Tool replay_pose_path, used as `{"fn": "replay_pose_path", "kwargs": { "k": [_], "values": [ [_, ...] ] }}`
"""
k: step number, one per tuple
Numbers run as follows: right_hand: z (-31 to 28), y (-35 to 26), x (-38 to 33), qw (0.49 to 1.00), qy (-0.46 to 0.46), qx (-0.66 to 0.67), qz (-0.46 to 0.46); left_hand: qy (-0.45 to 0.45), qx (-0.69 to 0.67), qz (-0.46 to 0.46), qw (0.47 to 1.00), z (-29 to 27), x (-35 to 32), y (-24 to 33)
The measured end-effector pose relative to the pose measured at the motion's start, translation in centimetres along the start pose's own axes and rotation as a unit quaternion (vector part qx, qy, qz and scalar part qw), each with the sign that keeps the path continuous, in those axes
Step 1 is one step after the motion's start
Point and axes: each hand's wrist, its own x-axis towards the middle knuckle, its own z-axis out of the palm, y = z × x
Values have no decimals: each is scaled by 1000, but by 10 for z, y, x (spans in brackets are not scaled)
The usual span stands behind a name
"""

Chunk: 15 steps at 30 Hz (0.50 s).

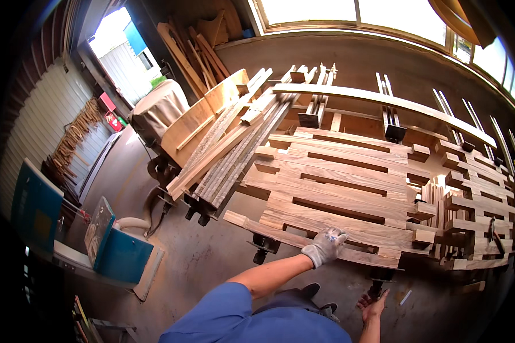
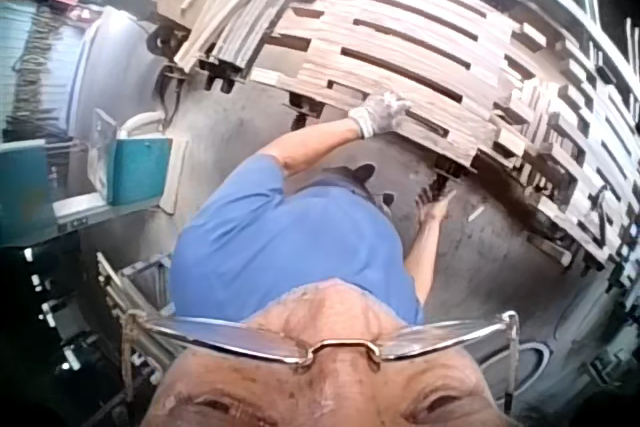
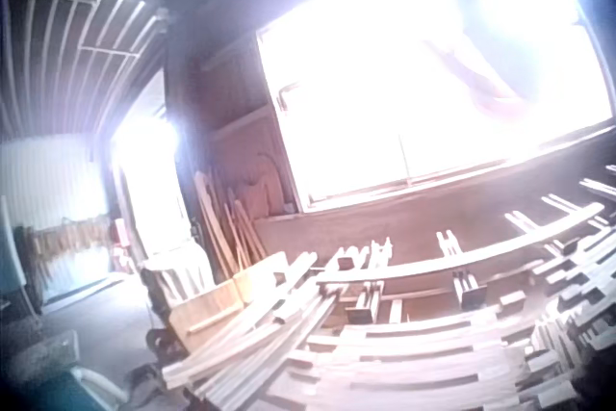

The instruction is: The person arranges wooden planks on a jig, applies glue to small blocks, and uses a nail gun to fasten them to the planks. The person then places the assembled pieces into a larger wooden structure.

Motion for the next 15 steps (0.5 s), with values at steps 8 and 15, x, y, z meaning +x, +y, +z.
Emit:
{"fn": "replay_pose_path", "kwargs": {
  "k": [8,15],
  "values": [
    [2,10,17,755,202,-491,-386,-27,-4,-250,968,-63,-186,30],
    [12,3,-4,996,28,-1,82,170,22,-630,757,-89,-255,-9]
  ]
}}
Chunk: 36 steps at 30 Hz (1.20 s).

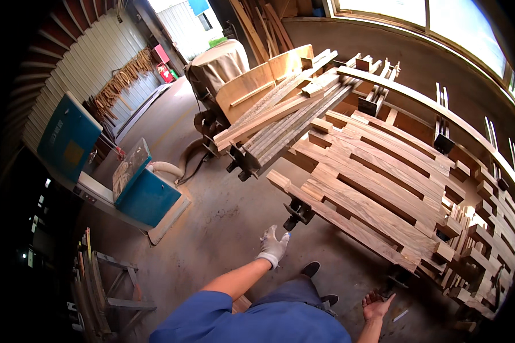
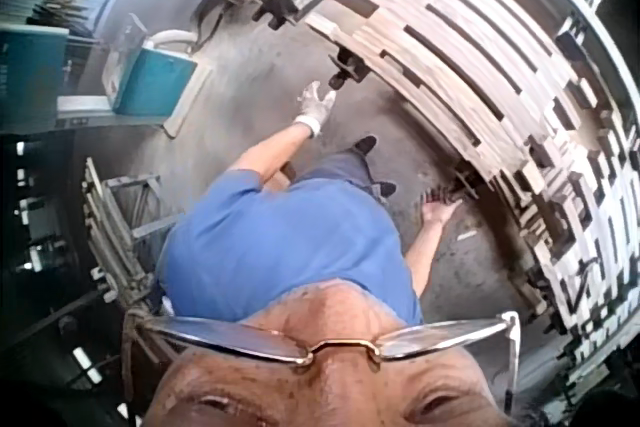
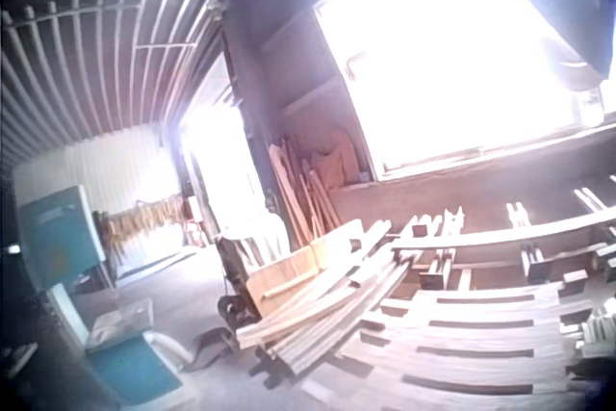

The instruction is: The person arranges wooden planks on a jig, applies glue to small blocks, and uses a nail gun to fasten them to the planks. The person then places the assembled pieces into a larger wooden structure.

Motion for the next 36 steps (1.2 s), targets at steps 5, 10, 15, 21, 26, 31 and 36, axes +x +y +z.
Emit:
{"fn": "replay_pose_path", "kwargs": {
  "k": [5,10,15,21,26,31,36],
  "values": [
    [-27,3,39,988,-104,95,-65,-92,-75,-6,993,40,51,0],
    [-29,3,39,770,225,-424,-420,-163,-182,-58,968,74,81,-31],
    [-8,-3,22,975,164,-94,-117,-390,-635,-358,563,78,98,-38],
    [-18,2,51,987,26,113,-111,-138,-360,-140,912,83,95,-52],
    [0,12,23,580,355,-583,-444,-106,23,124,986,28,72,2],
    [29,-3,13,920,236,-245,-193,-446,-724,-257,460,96,110,-103],
    [-65,-6,74,990,47,79,-106,-401,-562,-349,633,79,105,-36]
  ]
}}
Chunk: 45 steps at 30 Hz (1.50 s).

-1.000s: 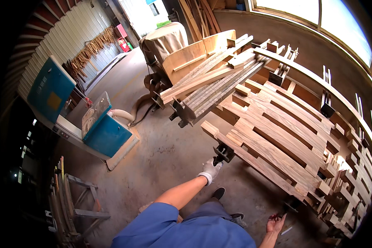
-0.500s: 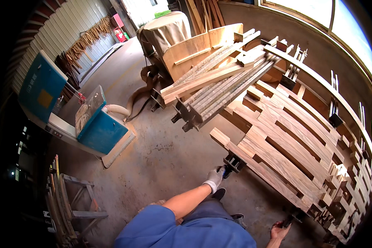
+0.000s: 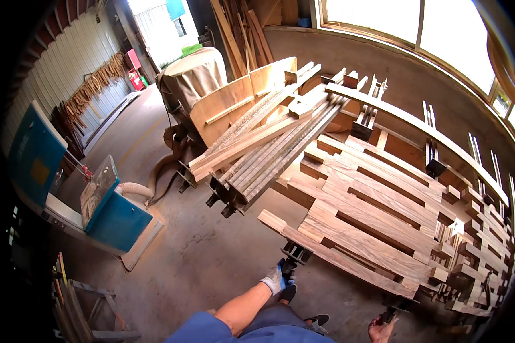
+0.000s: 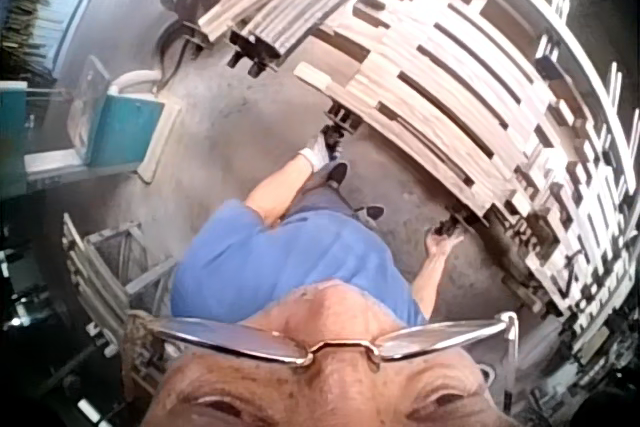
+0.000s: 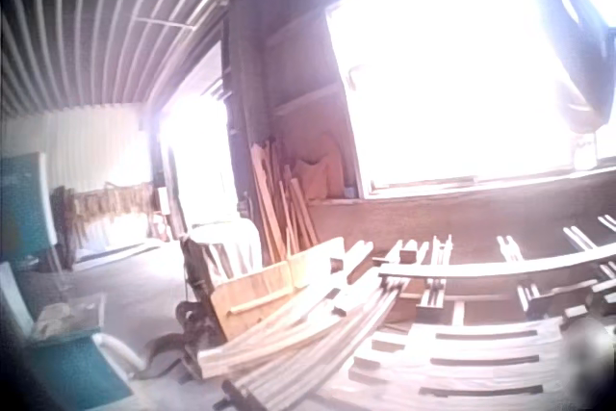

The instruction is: The person arranges wooden planks on a jig, applies glue to small blocks, and uses a nail gun to fasten them to the planks. The person then places the assembled pieces into a larger wooden structure.

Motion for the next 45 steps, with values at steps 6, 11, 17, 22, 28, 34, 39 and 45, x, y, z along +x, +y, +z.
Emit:
{"fn": "replay_pose_path", "kwargs": {
  "k": [6,11,17,22,28,34,39,45],
  "values": [
    [14,12,-16,691,177,-517,-474,258,610,420,620,25,-51,-4],
    [65,3,-69,984,108,-140,14,136,224,254,931,-22,-10,-14],
    [40,15,-42,989,17,-93,-112,-108,-97,-27,989,-46,26,-16],
    [34,10,-44,962,126,-190,-147,194,431,364,803,16,-34,-10],
    [51,0,-54,996,9,-70,50,114,348,366,855,-11,-9,-14],
    [44,6,-39,879,48,-352,-318,-61,-147,-110,981,-7,-1,5],
    [72,1,-52,794,255,-486,-260,171,458,238,839,-29,-10,6],
    [87,-11,-86,1000,-6,-5,6,173,637,273,699,18,-55,17]
  ]
}}
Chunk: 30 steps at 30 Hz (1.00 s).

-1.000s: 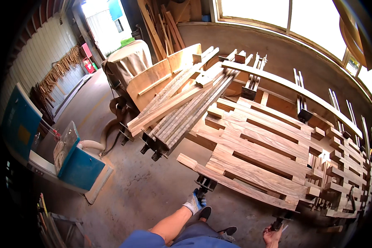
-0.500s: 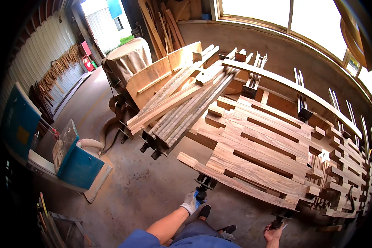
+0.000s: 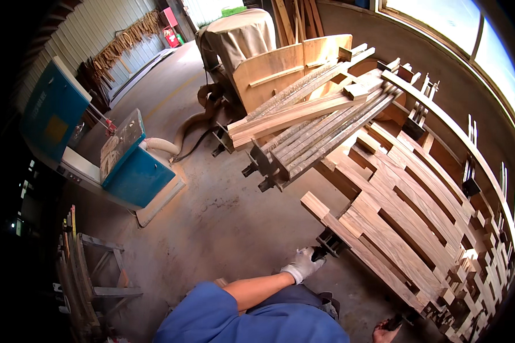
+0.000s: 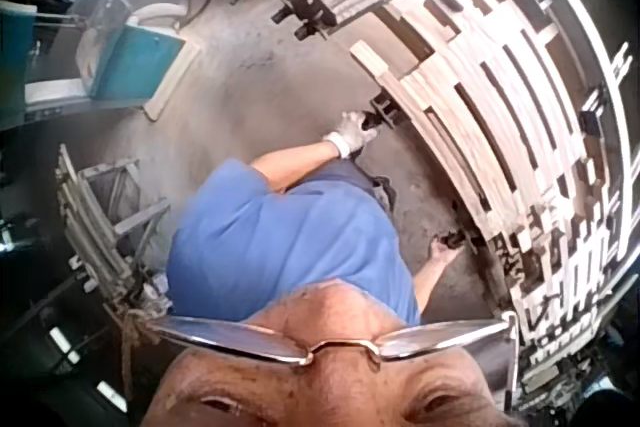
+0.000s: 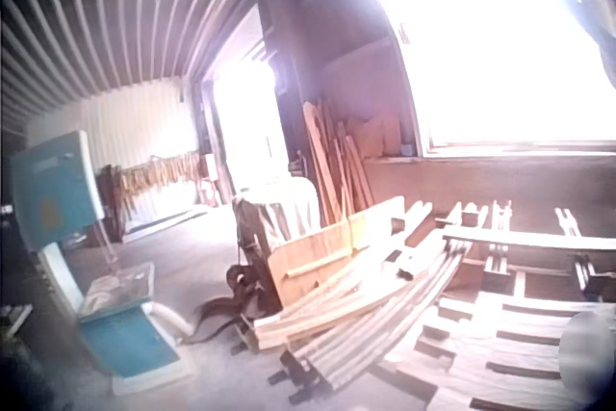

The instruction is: The person arranges wooden planks on a jig, applies glue to small blocks, and uses a nail gun to fasten them to the planks. The person then places the assembled pieces into a larger wooden structure.

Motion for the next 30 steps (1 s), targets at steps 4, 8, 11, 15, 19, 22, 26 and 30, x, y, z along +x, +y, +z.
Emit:
{"fn": "replay_pose_path", "kwargs": {
  "k": [4,8,11,15,19,22,26,30],
  "values": [
    [-26,-5,29,983,2,-159,-89,-132,-624,-198,745,40,25,-51],
    [-35,0,40,917,79,-340,-192,-245,-740,-303,548,34,30,-49],
    [-1,12,6,846,140,-442,-265,-140,-551,-376,731,23,30,-32],
    [1,2,-2,984,26,-167,-51,86,59,-41,994,3,-9,5],
    [26,-1,-17,997,-59,-13,51,-27,134,-16,991,-26,-6,34],
    [-130,-27,90,994,-85,-64,23,-207,-563,-233,765,-9,22,-37],
    [-2,2,5,779,118,-528,-317,-300,-492,-348,740,-24,38,-44],
    [1,24,6,471,368,-685,-416,-447,86,60,888,-176,79,51]
  ]
}}
